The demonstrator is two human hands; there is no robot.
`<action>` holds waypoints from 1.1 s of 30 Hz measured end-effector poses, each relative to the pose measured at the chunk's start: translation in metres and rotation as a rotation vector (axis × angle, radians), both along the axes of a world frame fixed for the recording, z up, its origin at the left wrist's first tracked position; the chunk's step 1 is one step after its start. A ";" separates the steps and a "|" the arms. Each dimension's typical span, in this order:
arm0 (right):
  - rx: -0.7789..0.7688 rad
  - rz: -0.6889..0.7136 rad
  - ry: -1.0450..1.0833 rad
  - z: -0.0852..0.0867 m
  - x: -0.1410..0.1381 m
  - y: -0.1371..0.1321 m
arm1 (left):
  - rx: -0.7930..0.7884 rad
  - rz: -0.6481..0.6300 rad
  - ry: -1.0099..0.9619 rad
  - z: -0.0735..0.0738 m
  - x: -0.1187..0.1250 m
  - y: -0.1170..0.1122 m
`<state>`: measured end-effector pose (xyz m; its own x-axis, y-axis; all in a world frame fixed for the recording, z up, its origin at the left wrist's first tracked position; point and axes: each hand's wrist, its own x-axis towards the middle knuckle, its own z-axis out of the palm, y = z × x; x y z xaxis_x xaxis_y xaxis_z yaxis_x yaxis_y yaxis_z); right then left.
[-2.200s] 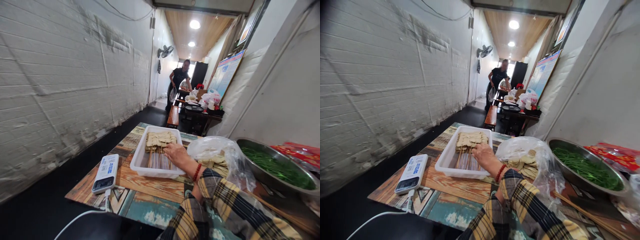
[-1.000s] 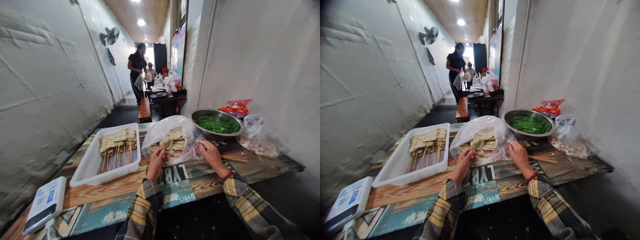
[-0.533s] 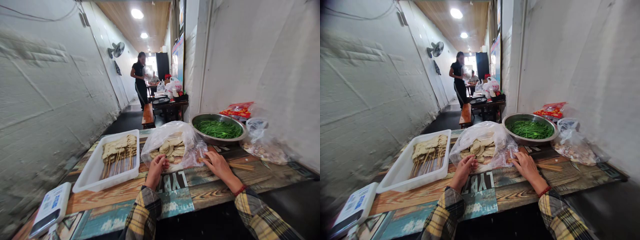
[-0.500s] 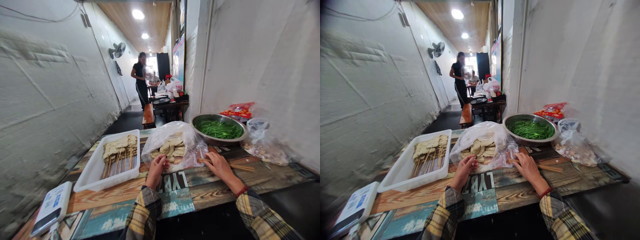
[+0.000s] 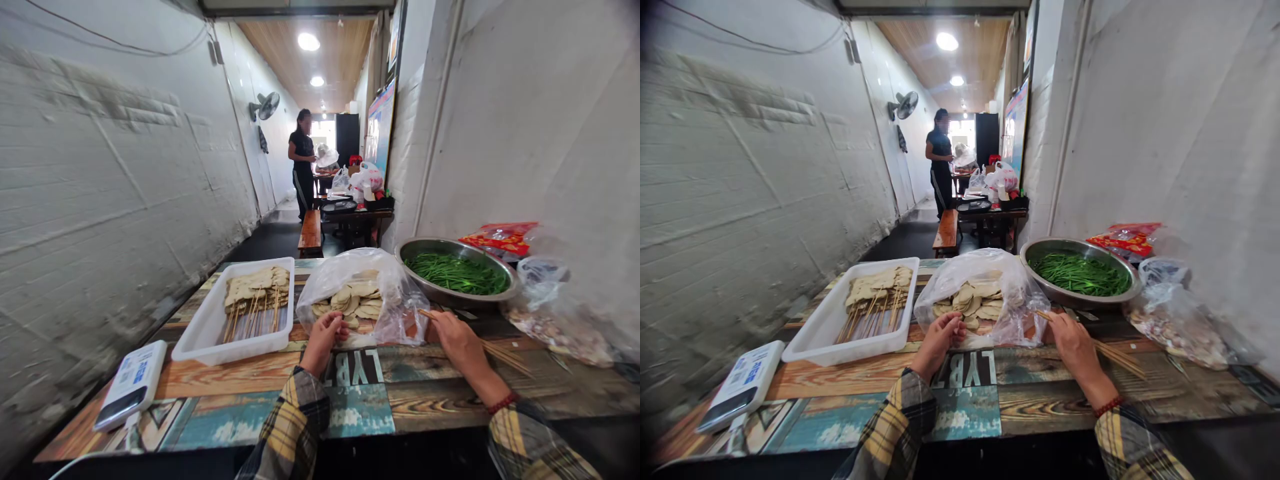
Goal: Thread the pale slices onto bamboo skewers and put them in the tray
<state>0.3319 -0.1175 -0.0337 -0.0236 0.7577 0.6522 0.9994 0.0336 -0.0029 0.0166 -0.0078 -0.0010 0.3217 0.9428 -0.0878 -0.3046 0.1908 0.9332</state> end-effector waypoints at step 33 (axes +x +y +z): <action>-0.265 0.284 0.072 0.033 -0.122 0.065 | 0.325 0.143 0.259 0.011 0.024 -0.003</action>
<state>0.2100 -0.0530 -0.0002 -0.2178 0.8697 0.4429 0.9472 0.2977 -0.1188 0.0406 -0.0106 0.0102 0.1920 0.9683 0.1598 -0.0545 -0.1520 0.9869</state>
